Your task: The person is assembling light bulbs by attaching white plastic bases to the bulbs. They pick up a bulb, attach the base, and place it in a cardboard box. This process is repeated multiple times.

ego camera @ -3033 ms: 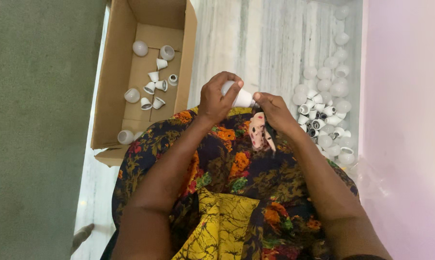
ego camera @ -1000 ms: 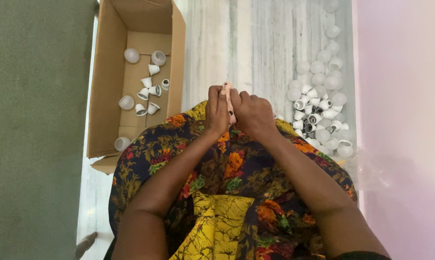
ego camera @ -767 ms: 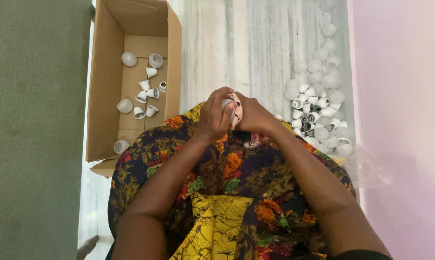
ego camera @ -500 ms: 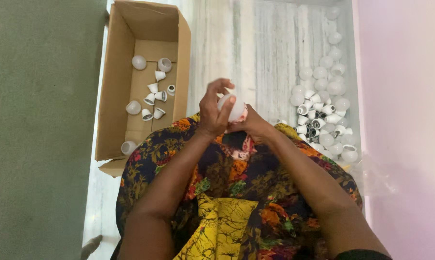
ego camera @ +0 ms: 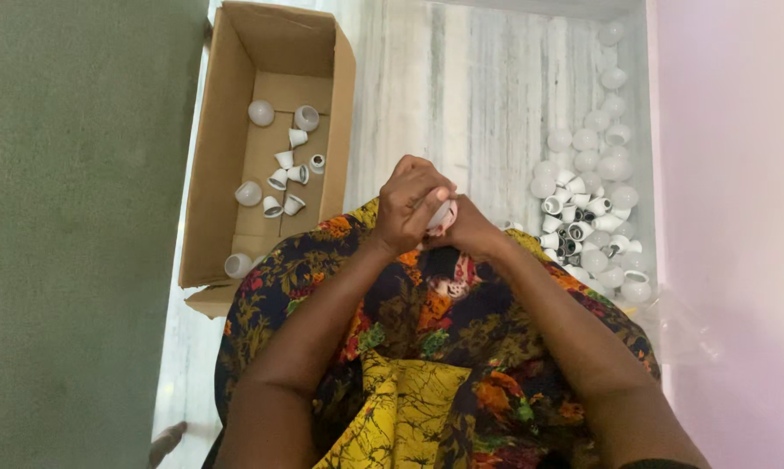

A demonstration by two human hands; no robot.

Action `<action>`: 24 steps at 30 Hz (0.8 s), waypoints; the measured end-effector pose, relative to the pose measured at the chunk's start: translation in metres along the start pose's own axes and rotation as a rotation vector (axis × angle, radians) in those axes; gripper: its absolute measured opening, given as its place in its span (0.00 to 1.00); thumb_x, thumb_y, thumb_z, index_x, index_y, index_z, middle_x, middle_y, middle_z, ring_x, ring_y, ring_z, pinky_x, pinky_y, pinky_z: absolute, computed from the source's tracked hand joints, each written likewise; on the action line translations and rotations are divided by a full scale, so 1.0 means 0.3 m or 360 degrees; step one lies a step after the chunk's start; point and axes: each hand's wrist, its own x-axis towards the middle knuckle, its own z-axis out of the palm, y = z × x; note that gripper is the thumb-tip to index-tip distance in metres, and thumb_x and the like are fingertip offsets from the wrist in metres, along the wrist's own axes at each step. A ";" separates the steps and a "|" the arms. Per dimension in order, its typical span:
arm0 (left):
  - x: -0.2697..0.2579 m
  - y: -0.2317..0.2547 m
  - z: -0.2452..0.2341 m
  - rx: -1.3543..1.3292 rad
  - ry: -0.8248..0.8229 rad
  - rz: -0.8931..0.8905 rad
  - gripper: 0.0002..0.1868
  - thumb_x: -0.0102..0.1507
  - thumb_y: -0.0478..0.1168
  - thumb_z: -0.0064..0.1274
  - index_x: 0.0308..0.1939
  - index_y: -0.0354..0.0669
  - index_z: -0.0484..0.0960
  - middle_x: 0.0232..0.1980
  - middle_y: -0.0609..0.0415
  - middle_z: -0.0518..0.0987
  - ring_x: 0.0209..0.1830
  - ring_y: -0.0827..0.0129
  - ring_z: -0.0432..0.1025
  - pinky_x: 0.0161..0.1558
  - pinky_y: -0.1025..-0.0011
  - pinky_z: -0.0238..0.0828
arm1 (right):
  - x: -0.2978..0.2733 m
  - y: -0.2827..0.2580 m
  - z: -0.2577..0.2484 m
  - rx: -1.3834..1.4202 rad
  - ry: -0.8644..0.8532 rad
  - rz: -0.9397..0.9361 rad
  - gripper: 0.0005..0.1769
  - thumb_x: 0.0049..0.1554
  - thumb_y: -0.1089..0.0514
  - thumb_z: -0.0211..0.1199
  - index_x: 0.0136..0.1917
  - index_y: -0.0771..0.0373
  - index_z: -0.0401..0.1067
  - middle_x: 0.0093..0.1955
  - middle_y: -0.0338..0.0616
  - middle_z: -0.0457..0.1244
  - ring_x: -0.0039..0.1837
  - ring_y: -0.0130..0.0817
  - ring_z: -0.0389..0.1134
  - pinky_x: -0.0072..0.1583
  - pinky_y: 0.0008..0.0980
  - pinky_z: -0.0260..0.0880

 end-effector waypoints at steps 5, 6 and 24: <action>0.033 0.029 0.020 -0.0523 0.0252 -0.0325 0.15 0.68 0.40 0.57 0.57 0.39 0.77 0.55 0.52 0.76 0.55 0.67 0.72 0.59 0.65 0.72 | 0.029 0.038 0.006 0.0230 0.0098 -0.0005 0.29 0.44 0.64 0.75 0.59 0.68 0.70 0.53 0.48 0.70 0.55 0.39 0.74 0.58 0.41 0.77; 0.033 0.035 0.027 -0.0434 0.0179 -0.0356 0.19 0.65 0.41 0.59 0.57 0.38 0.75 0.54 0.51 0.77 0.54 0.66 0.73 0.57 0.65 0.74 | 0.033 0.011 -0.015 -0.0030 0.0246 -0.0068 0.26 0.47 0.62 0.73 0.59 0.67 0.72 0.53 0.48 0.71 0.55 0.39 0.74 0.57 0.40 0.77; 0.037 -0.161 -0.041 -0.1569 0.0286 -0.1535 0.43 0.49 0.44 0.63 0.63 0.47 0.56 0.54 0.47 0.72 0.50 0.50 0.76 0.39 0.46 0.84 | -0.066 -0.172 -0.239 -0.0118 0.0654 -0.0641 0.37 0.56 0.53 0.75 0.72 0.63 0.62 0.66 0.47 0.66 0.68 0.37 0.68 0.69 0.42 0.69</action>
